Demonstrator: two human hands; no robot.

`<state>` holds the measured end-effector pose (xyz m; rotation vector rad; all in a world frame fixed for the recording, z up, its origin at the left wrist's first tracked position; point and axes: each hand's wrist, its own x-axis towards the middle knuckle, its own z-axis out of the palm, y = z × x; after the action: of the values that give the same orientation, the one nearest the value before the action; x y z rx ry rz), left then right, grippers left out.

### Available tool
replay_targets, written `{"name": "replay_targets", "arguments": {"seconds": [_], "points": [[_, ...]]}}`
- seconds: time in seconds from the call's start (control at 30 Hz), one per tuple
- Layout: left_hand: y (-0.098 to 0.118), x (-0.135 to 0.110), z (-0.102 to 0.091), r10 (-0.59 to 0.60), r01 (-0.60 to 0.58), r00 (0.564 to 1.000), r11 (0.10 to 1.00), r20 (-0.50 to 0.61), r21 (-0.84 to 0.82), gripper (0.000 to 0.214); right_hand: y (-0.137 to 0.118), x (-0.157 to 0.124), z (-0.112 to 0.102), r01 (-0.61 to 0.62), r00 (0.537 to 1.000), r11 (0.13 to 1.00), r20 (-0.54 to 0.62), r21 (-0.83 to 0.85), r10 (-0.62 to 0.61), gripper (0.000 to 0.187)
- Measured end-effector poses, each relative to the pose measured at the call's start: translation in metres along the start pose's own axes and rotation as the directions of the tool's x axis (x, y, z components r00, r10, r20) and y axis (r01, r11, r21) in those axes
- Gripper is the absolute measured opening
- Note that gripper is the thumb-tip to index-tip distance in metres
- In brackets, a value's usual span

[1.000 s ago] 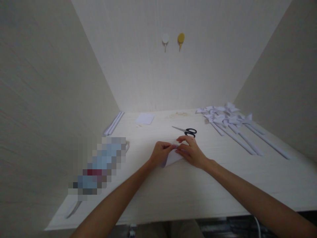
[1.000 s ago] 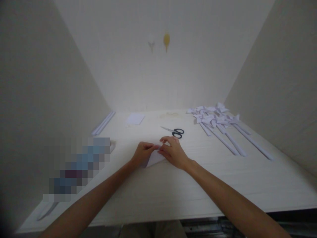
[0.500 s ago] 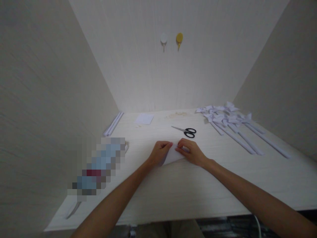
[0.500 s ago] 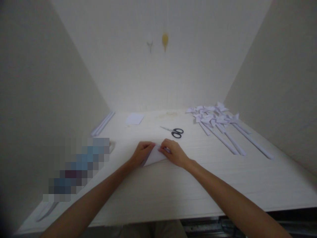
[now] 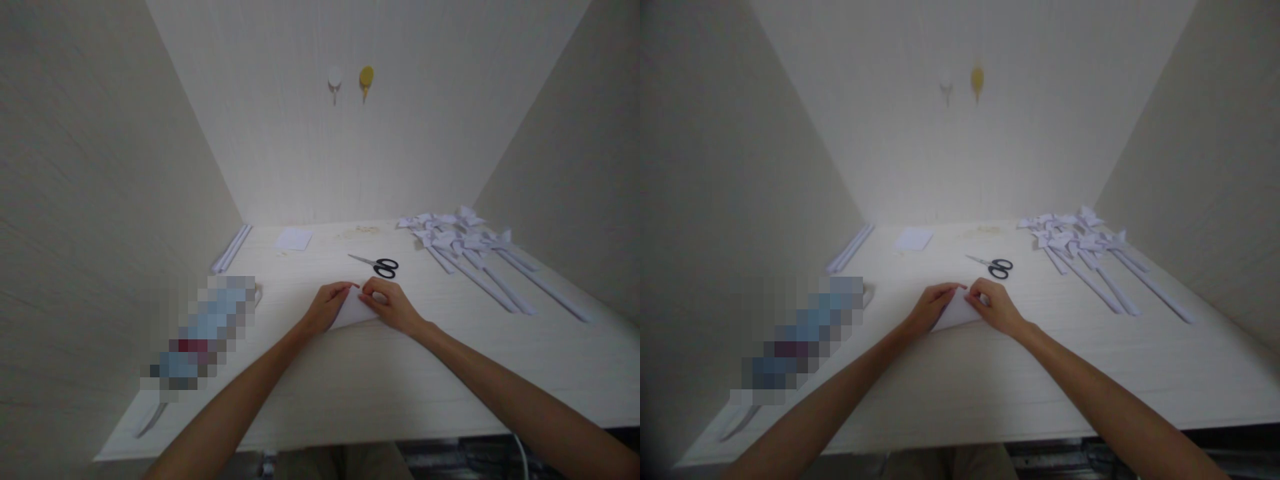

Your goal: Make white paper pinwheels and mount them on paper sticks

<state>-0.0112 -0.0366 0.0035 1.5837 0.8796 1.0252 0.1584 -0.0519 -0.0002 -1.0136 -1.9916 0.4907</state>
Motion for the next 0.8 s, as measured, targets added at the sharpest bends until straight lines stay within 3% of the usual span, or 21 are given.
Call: {"name": "replay_targets", "arguments": {"seconds": [0.23, 0.47, 0.8], "points": [[0.0003, 0.0001, -0.0021, 0.027, -0.033, 0.999, 0.99, 0.045, 0.141, 0.027, 0.0009, 0.0005, 0.0006, -0.006, 1.0, 1.0, -0.004, 0.004, 0.006, 0.021], [-0.0054, -0.0027, -0.0001, -0.094, 0.086, 0.994, 0.988, 0.055, 0.128, 0.046, 0.0, 0.0, 0.0001, -0.014, 1.0, 1.0, 0.002, 0.02, 0.014, 0.02], [0.0033, -0.0054, 0.0011, -0.07, 0.058, 0.994, 0.989, 0.083, 0.134, 0.046, 0.0002, 0.0001, -0.0001, -0.034, 0.999, 0.999, 0.004, 0.022, 0.034, 0.02]]}}
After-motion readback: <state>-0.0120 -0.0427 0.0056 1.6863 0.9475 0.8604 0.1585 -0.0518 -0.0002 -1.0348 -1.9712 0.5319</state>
